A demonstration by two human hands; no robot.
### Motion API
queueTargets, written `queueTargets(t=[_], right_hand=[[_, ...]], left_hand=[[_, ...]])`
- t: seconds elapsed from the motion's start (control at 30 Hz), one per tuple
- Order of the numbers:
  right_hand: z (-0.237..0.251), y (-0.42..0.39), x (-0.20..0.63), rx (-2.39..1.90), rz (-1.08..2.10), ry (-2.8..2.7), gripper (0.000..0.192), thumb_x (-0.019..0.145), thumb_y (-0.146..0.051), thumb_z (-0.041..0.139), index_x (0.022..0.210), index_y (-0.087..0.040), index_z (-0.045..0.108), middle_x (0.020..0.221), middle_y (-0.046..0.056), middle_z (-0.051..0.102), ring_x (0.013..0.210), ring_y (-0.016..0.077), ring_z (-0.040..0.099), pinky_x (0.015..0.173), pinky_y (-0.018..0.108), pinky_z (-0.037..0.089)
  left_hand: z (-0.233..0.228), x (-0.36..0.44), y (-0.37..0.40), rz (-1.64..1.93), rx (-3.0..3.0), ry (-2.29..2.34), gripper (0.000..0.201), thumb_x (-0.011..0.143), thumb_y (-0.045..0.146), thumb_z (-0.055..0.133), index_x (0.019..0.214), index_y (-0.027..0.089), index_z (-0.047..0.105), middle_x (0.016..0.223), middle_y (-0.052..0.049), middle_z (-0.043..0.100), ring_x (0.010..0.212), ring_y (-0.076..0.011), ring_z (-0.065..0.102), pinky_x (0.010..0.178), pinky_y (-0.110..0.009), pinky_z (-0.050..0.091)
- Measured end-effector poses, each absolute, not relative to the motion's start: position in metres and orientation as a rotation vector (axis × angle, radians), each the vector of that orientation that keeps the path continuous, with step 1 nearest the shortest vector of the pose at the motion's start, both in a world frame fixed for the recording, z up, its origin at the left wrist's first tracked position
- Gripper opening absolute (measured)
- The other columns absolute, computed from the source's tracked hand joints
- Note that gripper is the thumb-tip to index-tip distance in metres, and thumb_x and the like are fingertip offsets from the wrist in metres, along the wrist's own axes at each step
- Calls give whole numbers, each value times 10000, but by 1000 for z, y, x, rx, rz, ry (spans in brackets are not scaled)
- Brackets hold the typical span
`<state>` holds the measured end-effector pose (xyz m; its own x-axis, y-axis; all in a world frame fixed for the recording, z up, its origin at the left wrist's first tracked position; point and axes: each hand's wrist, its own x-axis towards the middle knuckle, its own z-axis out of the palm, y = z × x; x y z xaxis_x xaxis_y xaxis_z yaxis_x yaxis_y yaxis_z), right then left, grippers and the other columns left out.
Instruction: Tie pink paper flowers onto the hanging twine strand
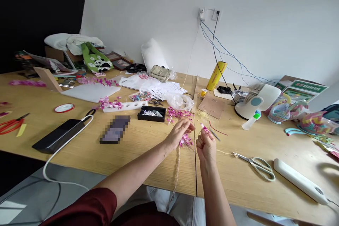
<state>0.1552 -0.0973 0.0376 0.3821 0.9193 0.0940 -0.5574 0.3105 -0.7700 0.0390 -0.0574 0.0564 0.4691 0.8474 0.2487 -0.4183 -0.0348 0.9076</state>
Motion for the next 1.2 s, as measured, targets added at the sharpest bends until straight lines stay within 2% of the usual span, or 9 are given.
queueTargets(t=[0.13,0.27,0.53,0.73,0.83,1.0,1.2], right_hand=[[36,-97,152,-778,1035,-600,316,642,-269,691,584,-180,393,435,-125,193,364,11,84,323,159,84],[35,-98,153,-786,1035,-602,321,631,-263,697,586,-182,389,430,-127,177,369,14,85,338,168,76],[25,-96,150,-796,928,-621,317,644,-253,689,581,-177,388,464,-111,225,383,18,139,369,180,98],[16,-95,152,-926,778,-677,208,667,-300,673,725,-160,530,481,-103,274,391,25,200,379,182,142],[17,-95,153,-912,765,-664,221,669,-293,671,672,-169,489,477,-106,265,388,25,201,376,181,148],[19,-94,155,-880,786,-624,348,674,-290,662,578,-192,343,457,-114,219,368,26,185,353,184,133],[21,-93,157,-851,827,-570,369,662,-284,668,577,-198,319,453,-119,203,371,25,137,340,186,103]], left_hand=[[57,54,-60,974,1250,361,285,760,413,555,805,132,536,712,-8,525,668,-90,501,642,-211,401],[46,58,-58,910,1200,359,275,668,342,669,771,119,547,611,24,488,564,-62,452,569,-194,367],[35,51,-52,802,1260,530,302,638,394,670,637,115,553,520,29,485,443,-45,401,445,-181,284],[33,54,-54,805,1302,565,317,631,416,666,627,121,550,471,44,454,420,-44,384,431,-182,271],[33,57,-57,823,1235,562,321,625,415,670,627,116,551,473,34,469,422,-52,401,435,-189,295],[28,59,-61,773,1090,513,320,611,393,686,622,105,545,526,8,519,425,-51,424,439,-194,313],[24,59,-66,724,1006,479,317,599,368,704,616,113,517,497,24,495,428,-45,422,447,-189,302]])
